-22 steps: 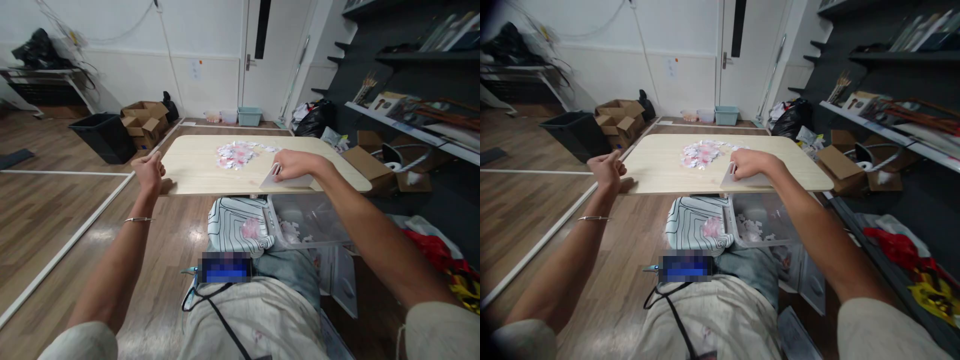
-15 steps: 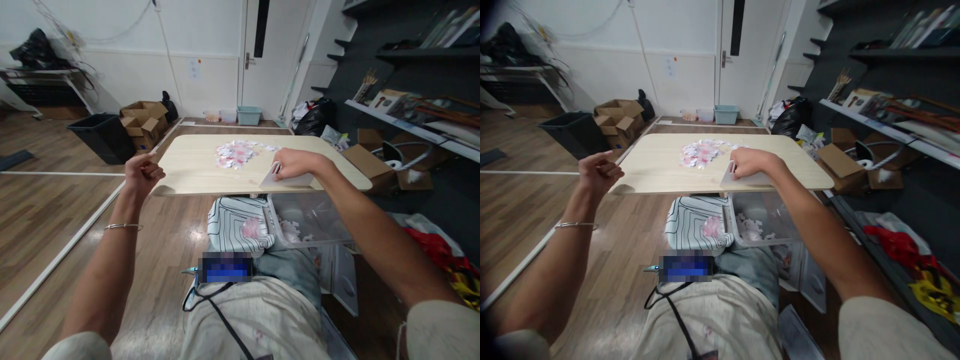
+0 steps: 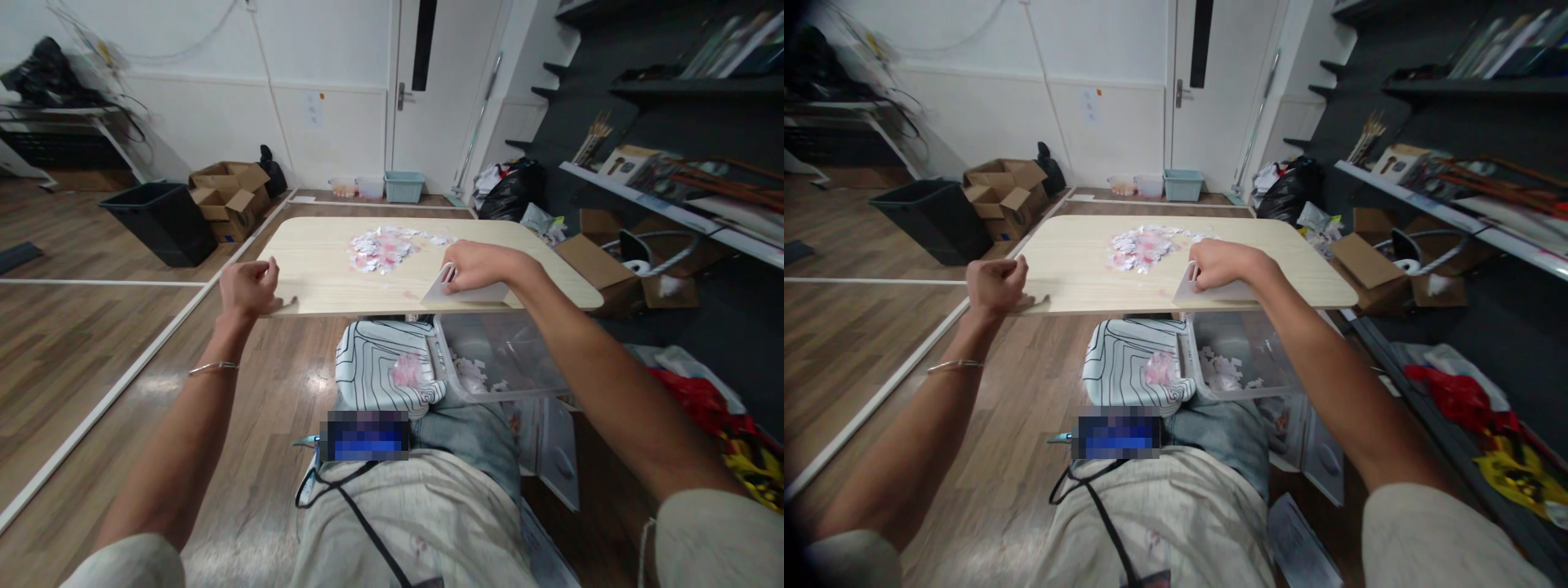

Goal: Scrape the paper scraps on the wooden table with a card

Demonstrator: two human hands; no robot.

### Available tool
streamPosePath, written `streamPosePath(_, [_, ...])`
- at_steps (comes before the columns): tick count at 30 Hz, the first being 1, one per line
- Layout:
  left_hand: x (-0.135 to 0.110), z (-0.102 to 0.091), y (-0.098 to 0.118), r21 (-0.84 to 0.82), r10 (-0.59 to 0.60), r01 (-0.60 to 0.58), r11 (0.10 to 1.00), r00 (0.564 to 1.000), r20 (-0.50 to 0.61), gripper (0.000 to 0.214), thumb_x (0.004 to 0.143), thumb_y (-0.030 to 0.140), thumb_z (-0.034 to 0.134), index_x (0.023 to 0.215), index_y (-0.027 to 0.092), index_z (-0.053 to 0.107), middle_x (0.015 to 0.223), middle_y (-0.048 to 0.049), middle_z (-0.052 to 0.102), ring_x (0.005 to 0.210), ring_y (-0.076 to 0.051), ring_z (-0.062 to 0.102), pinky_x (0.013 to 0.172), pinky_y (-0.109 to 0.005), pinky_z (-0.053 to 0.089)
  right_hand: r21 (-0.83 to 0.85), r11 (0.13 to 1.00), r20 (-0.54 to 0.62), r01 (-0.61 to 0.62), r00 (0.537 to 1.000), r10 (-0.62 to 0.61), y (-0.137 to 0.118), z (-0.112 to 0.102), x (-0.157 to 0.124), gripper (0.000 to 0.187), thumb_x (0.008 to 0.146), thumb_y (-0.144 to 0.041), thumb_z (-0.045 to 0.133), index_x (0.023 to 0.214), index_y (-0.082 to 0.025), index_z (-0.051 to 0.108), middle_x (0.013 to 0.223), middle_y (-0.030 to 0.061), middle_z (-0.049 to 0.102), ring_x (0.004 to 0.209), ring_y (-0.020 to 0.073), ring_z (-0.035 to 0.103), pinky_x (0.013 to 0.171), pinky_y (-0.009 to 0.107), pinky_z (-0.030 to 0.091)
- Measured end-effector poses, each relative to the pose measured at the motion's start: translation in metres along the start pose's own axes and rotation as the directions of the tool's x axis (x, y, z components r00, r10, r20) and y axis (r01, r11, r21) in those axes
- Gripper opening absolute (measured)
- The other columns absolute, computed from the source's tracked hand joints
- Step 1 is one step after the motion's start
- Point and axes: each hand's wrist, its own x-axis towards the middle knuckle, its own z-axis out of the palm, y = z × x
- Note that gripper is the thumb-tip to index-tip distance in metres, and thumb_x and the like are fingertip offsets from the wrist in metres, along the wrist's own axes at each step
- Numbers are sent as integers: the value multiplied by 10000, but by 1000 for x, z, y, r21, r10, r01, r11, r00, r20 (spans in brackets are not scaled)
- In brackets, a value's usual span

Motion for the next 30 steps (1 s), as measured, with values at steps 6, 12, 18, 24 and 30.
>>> streamPosePath(6, [5,4,1,241,-43,23,970,996,79,382,1105,429,533,1067,194,831,1130,-227,840,1169,-407,793,1004,-483,591,10,1000,-8,-14,1000,14,2,2,2,221,894,-197,832,1031,-90,969,937,140,927,873,270,812,770,328,486])
streamPosePath(12, [13,24,-9,287,-148,82,954,965,217,737,1131,533,414,1625,64,696,1706,-401,674,1556,-583,681,1246,-722,572,12,1000,-7,-1,1000,1,6,4,3,179,893,-252,891,976,-113,967,911,134,918,924,294,820,804,339,496])
streamPosePath(18, [20,31,-19,337,-126,3,942,931,342,893,1132,627,300,1701,23,627,1799,-426,601,1648,-607,604,1299,-739,536,-24,1000,-2,-2,1000,2,3,3,2,152,920,-204,854,976,-112,961,905,130,914,916,288,816,805,338,492])
streamPosePath(24, [20,30,-22,336,-118,-10,942,926,359,965,1093,725,312,1689,42,646,1819,-429,589,1637,-614,618,1277,-745,547,-9,1000,-1,-19,1000,19,1,2,2,168,913,-205,860,997,-103,964,961,151,932,944,298,840,822,333,514])
streamPosePath(30, [17,30,-20,305,-112,7,952,938,329,922,1098,717,364,1664,59,677,1809,-438,595,1617,-632,637,1266,-757,548,-29,999,-26,-25,999,24,-4,2,-1,152,897,-155,837,986,-113,952,903,137,916,905,289,823,772,332,489])
